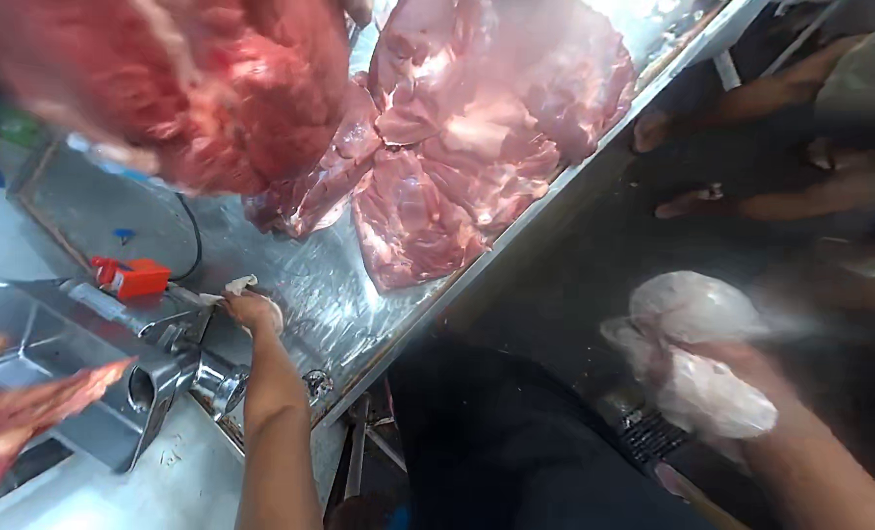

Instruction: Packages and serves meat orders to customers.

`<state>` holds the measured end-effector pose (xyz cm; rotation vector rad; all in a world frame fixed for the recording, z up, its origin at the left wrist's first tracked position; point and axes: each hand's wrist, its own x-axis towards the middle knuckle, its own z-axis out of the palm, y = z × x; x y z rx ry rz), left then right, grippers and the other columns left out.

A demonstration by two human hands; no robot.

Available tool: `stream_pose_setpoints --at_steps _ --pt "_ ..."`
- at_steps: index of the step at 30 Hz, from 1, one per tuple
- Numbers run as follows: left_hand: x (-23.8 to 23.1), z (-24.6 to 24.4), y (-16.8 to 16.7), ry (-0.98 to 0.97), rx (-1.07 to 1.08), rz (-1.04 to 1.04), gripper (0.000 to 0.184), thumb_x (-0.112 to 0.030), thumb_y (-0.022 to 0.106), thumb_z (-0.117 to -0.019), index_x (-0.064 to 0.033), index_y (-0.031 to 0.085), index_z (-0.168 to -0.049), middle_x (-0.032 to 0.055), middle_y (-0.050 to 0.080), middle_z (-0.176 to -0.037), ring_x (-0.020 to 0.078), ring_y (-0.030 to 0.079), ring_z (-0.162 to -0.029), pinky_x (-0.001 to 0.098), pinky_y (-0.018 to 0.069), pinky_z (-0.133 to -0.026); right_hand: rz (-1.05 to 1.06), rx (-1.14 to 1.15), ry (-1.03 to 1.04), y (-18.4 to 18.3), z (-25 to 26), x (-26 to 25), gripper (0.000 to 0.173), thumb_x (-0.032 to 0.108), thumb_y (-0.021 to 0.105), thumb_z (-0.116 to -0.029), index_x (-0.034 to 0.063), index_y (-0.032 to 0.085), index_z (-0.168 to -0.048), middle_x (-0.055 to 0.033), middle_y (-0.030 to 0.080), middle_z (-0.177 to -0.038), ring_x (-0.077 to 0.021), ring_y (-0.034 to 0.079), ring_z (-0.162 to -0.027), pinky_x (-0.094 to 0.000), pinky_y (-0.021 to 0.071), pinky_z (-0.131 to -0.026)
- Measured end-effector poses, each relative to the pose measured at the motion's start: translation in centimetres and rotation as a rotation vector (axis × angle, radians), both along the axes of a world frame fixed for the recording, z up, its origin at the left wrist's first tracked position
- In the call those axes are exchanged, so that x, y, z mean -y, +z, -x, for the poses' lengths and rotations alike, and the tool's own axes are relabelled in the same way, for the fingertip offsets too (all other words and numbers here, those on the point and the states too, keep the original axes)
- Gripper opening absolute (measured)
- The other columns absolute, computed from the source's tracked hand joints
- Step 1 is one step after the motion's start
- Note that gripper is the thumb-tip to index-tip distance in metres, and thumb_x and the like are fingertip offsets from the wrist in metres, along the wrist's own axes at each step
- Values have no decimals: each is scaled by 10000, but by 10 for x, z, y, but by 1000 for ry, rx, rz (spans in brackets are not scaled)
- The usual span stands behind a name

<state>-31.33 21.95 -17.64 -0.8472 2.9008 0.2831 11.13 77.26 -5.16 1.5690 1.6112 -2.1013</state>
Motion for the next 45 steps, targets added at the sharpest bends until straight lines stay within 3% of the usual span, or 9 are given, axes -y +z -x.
stream_pose_setpoints --at_steps 4,8,14,20,24,31,35,39,45 --pt "30 63 -54 -307 -136 95 496 -206 387 -1069 21 436 -1506 265 247 -1648 447 224 -1529 567 215 -1244 -70 92 92 -19 -23 -17 298 97 479 -1003 -11 590 -1257 -40 683 -1077 -2 645 -953 -174 545 -854" --pt "26 134 -36 -578 -76 -28 471 -166 371 -1084 21 442 -1510 247 322 -1626 401 254 -1535 544 173 -1265 30 124 22 -16 26 5 214 -36 474 -966 -14 575 -1154 -42 665 -949 -26 652 -858 -159 552 -764" --pt "-40 -4 -28 -618 -139 -271 510 -104 410 -1055 3 380 -1552 228 279 -1648 381 268 -1528 539 235 -1247 48 20 132 -30 -5 -4 325 44 570 -937 -10 576 -1257 -25 678 -1046 -16 652 -933 -181 556 -821" --pt "-132 -145 -43 -856 -28 -456 453 -53 465 -976 -36 612 -1404 172 414 -1599 388 241 -1543 546 160 -1279 -13 -150 250 6 46 -2 357 24 538 -921 -20 560 -1274 -21 685 -1086 -7 651 -972 -188 555 -875" --pt "-145 -224 -11 -869 92 -622 397 -11 462 -977 -29 679 -1309 211 551 -1471 374 403 -1464 485 331 -1224 -42 -249 149 38 59 5 270 -24 513 -925 26 593 -1179 17 668 -970 8 641 -874 -163 552 -801" --pt "-197 -200 50 -454 206 -1221 331 -44 392 -1029 63 653 -1203 167 701 -1133 180 678 -1023 380 560 -939 57 -322 -103 45 3 59 236 13 493 -948 60 622 -1140 22 714 -941 -21 688 -839 -192 595 -759" --pt "-258 -204 69 -616 680 -1539 333 -90 384 -1059 17 620 -1268 137 677 -1203 194 651 -1093 414 540 -986 86 -338 -302 69 -43 124 189 102 524 -1016 41 625 -1163 -18 698 -915 -67 681 -778 -228 599 -669" --pt "-300 -219 40 -658 634 -1409 336 -207 425 -1086 -37 651 -1268 145 703 -1099 223 681 -965 455 572 -872 180 -427 -536 78 -87 163 175 141 507 -997 75 646 -1079 -36 701 -859 -81 687 -713 -227 594 -596" --pt "-256 -207 111 -893 399 -1276 349 -51 369 -1049 89 638 -1224 183 687 -1151 161 658 -1034 365 539 -955 -5 -214 -755 79 -131 199 176 -2 443 -1035 12 591 -1130 -18 698 -873 -62 693 -774 -222 598 -683"
